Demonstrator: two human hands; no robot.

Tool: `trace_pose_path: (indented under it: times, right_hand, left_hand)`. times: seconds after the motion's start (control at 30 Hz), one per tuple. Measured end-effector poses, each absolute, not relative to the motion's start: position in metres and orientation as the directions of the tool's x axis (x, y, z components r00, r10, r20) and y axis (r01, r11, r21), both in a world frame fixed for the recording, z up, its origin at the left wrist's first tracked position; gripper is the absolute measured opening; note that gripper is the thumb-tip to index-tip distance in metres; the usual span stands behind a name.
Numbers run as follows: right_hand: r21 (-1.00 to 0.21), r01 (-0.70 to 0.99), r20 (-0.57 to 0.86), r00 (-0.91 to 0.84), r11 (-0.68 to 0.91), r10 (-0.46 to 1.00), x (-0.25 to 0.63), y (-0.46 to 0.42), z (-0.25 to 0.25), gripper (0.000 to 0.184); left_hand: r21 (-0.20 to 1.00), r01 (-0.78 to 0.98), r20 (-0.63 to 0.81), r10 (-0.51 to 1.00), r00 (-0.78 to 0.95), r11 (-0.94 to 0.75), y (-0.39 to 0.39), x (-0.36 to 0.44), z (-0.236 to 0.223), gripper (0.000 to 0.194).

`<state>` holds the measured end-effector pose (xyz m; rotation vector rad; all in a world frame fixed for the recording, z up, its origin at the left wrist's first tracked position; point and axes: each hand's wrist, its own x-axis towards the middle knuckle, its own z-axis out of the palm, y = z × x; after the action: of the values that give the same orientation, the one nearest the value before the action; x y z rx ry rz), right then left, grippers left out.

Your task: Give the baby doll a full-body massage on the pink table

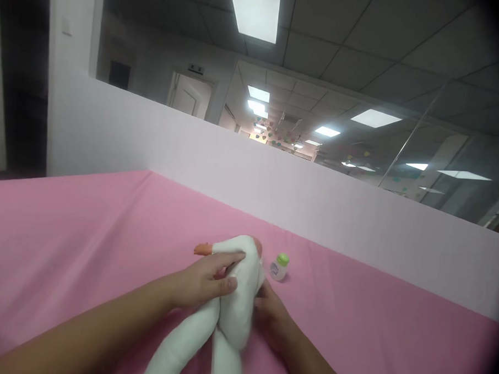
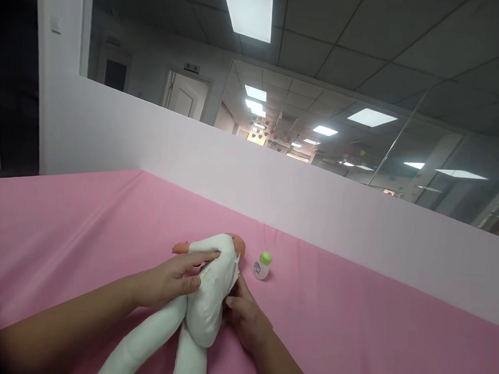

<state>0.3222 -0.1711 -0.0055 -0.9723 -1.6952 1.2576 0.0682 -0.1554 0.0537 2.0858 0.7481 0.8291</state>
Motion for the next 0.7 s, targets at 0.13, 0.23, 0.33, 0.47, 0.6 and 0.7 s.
trace_pose_path:
  times: [0.13, 0.23, 0.33, 0.47, 0.6, 0.7]
  right_hand:
    - [-0.995, -0.078, 0.091, -0.43, 0.064, 0.898, 0.326, -0.172, -0.016, 0.083]
    - [-0.973, -0.21, 0.026, -0.491, -0.09, 0.871, 0.325, -0.176, -0.021, 0.088]
    - [-0.941, -0.27, -0.032, -0.533, -0.205, 0.846, 0.324, -0.178, -0.02, 0.086]
    - [-0.907, -0.321, -0.07, -0.525, -0.274, 0.848, 0.322, -0.18, -0.013, 0.06]
    - [-0.9, -0.325, -0.107, -0.482, -0.291, 0.87, 0.321, -0.182, -0.007, 0.039]
    - [-0.909, -0.319, -0.105, -0.448, -0.268, 0.888, 0.324, -0.183, -0.01, 0.037]
  left_hand:
    - [0.687, 0.139, 0.453, 0.57, 0.685, -0.713, -0.16, 0.082, 0.046, 0.081]
    - [0.553, 0.111, 0.501, 0.436, 0.748, -0.826, -0.169, 0.095, 0.043, 0.087]
    - [0.51, 0.144, 0.491, 0.424, 0.761, -0.848, -0.178, 0.104, 0.037, 0.103]
    - [0.538, 0.167, 0.478, 0.462, 0.747, -0.827, -0.179, 0.108, 0.025, 0.117]
    - [0.615, 0.142, 0.6, 0.577, 0.554, -0.776, -0.17, 0.108, 0.018, 0.073]
    - [0.677, 0.217, 0.612, 0.702, 0.365, -0.703, -0.159, 0.107, 0.018, 0.021]
